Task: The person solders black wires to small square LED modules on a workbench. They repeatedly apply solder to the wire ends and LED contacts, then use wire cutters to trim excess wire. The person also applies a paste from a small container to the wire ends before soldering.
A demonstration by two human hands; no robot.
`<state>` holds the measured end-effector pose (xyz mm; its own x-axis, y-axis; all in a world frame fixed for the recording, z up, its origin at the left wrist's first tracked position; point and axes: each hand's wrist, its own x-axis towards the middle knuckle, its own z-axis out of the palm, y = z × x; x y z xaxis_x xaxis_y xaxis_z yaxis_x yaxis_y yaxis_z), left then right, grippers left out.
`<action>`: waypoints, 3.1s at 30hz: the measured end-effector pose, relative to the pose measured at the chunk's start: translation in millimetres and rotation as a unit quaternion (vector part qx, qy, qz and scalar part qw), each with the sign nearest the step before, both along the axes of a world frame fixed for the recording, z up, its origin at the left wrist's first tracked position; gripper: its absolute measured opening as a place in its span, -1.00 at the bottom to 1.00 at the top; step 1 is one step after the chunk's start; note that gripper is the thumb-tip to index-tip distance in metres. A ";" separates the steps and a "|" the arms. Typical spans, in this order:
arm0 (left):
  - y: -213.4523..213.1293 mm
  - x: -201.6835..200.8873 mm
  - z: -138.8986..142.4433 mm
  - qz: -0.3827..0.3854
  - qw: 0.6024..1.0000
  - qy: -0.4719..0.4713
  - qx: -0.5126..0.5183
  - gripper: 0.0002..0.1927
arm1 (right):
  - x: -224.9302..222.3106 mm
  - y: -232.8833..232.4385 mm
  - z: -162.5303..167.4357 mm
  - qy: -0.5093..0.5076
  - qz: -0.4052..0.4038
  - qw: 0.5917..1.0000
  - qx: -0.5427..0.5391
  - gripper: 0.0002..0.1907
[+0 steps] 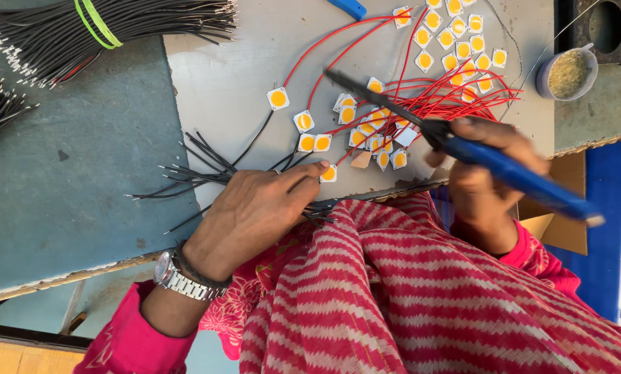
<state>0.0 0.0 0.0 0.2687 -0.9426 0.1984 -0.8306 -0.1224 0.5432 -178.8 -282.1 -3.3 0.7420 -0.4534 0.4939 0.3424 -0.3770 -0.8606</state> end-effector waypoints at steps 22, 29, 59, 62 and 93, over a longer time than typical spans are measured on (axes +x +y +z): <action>-0.9 0.2 0.3 -0.007 0.999 -0.034 -0.008 -0.82 | 31.1 14.3 45.2 0.116 0.146 0.976 -0.114 -0.83; -1.3 -0.1 2.0 -0.007 0.999 -0.040 0.007 -0.85 | 36.1 15.9 54.2 0.114 0.174 0.964 -0.167 -0.85; -4.6 -1.2 6.7 0.001 0.999 -0.037 0.019 -0.86 | 30.1 12.5 54.9 0.104 0.156 0.971 -0.151 -0.86; -4.3 -1.5 6.5 0.001 0.999 -0.038 0.021 -0.86 | 25.2 6.5 53.1 0.097 0.138 0.975 -0.142 -0.83; -2.0 -5.2 2.0 0.179 0.948 0.178 -0.195 -0.82 | 68.0 47.9 -1.5 0.113 0.191 0.939 -0.265 -0.48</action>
